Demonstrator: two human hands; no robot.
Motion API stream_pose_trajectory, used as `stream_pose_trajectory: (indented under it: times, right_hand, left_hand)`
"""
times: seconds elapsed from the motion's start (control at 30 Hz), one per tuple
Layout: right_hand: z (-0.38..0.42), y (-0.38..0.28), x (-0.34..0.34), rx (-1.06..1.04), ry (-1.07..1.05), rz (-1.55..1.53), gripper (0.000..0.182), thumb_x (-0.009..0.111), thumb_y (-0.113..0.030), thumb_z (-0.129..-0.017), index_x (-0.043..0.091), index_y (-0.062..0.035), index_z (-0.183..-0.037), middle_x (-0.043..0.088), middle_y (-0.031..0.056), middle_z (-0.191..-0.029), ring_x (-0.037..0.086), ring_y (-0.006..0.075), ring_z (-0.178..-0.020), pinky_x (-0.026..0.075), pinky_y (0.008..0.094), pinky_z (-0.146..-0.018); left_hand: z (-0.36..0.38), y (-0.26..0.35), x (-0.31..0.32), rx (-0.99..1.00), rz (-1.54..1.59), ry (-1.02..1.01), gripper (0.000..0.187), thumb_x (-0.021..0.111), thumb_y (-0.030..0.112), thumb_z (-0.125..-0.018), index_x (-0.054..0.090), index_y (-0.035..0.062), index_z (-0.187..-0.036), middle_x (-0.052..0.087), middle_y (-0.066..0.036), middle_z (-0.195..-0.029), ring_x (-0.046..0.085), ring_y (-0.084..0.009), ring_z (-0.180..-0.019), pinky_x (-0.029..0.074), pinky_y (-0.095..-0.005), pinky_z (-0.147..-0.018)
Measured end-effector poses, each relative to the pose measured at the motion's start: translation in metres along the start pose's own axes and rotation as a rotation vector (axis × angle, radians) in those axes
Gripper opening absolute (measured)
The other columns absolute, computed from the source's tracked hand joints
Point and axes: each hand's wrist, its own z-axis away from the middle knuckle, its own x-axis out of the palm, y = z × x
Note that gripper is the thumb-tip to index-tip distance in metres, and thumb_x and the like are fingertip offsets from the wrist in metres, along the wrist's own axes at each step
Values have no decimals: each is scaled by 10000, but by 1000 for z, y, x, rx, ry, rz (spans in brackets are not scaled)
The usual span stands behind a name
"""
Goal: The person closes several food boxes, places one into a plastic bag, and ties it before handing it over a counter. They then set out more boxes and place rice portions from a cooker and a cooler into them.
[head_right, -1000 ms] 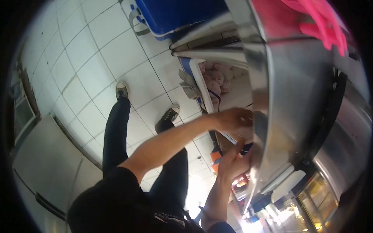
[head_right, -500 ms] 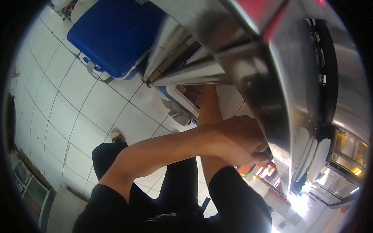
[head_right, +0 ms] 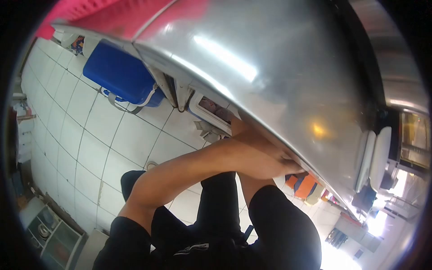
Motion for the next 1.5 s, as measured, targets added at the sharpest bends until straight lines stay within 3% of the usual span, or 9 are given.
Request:
stream_pose_trajectory:
  times: [0.3, 0.37, 0.53, 0.77, 0.93, 1.1, 1.17, 1.3, 1.5]
  right_hand:
    - [302, -72, -170, 622, -292, -1146, 504, 737, -257, -868, 545, 8, -1251, 597, 83, -1209, 566, 197, -1150, 462, 336, -960]
    - [328, -173, -243, 693, -520, -212, 585, 798, -141, -816, 503, 57, -1281, 612, 129, -1189, 583, 208, -1156, 450, 340, -1014]
    - [442, -152, -402, 956, -384, -376, 817, 868, -210, -733, 417, 76, -1353, 621, 165, -1198, 594, 270, -1167, 456, 359, -1026]
    - [330, -77, -736, 503, 796, 650, 614, 803, -283, -809, 497, 39, -1233, 621, 282, -1139, 621, 430, -1072, 486, 446, -920]
    - [253, 17, -944, 600, 1074, 702, 613, 806, -273, -779, 527, 9, -1245, 573, 243, -1244, 549, 387, -1207, 476, 467, -958]
    - [205, 136, -1047, 827, 1032, 604, 611, 822, -341, -739, 568, -21, -1194, 628, 227, -1188, 604, 387, -1141, 483, 463, -956]
    - [190, 180, -1063, 906, 982, 520, 593, 826, -396, -721, 606, -43, -1144, 654, 211, -1153, 624, 382, -1110, 482, 460, -953]
    - [182, 283, -1061, 966, 446, 482, 536, 764, -384, -772, 666, -31, -1163, 671, 221, -1204, 624, 380, -1166, 480, 453, -992]
    - [198, 211, -1049, 783, 540, 639, 344, 689, -282, -850, 675, -108, -1147, 657, 181, -1174, 607, 335, -1155, 460, 492, -951]
  left_hand:
    - [-3, -24, 50, -278, -434, 565, 394, 623, 331, -833, 690, 60, -1110, 698, -183, -1108, 671, -370, -1018, 514, -499, -870]
    - [16, -51, 62, -432, -490, 648, 310, 659, 317, -784, 726, 47, -922, 725, -156, -950, 670, -392, -925, 489, -555, -791]
    - [82, -206, 4, -350, -1235, 467, 421, 693, 392, -874, 644, 136, -1205, 656, -96, -1184, 606, -332, -1128, 468, -462, -969]
    - [105, -203, 7, -824, -479, 686, 716, 588, 418, -944, 396, -38, -1461, 457, -293, -1464, 444, -442, -1354, 361, -447, -1132]
    - [185, -76, 95, -1093, -885, -228, 734, 552, 387, -972, 362, -169, -1412, 408, -365, -1459, 389, -442, -1393, 309, -440, -1178]
    - [276, 37, 173, -1440, -643, -295, 732, 741, 344, -814, 494, -84, -1353, 595, -266, -1303, 544, -352, -1271, 436, -406, -1067]
    - [308, 69, 190, -971, -932, -846, 493, 774, 228, -747, 666, 81, -1205, 723, -112, -855, 698, -259, -855, 552, -405, -779]
    - [272, 95, 214, -824, -928, -1072, 278, 709, 276, -789, 729, 161, -1041, 730, -120, -969, 698, -310, -891, 554, -449, -792]
    - [85, 120, 235, -1352, -98, 161, 247, 624, 278, -910, 715, 49, -887, 713, -64, -909, 695, -198, -919, 523, -336, -739]
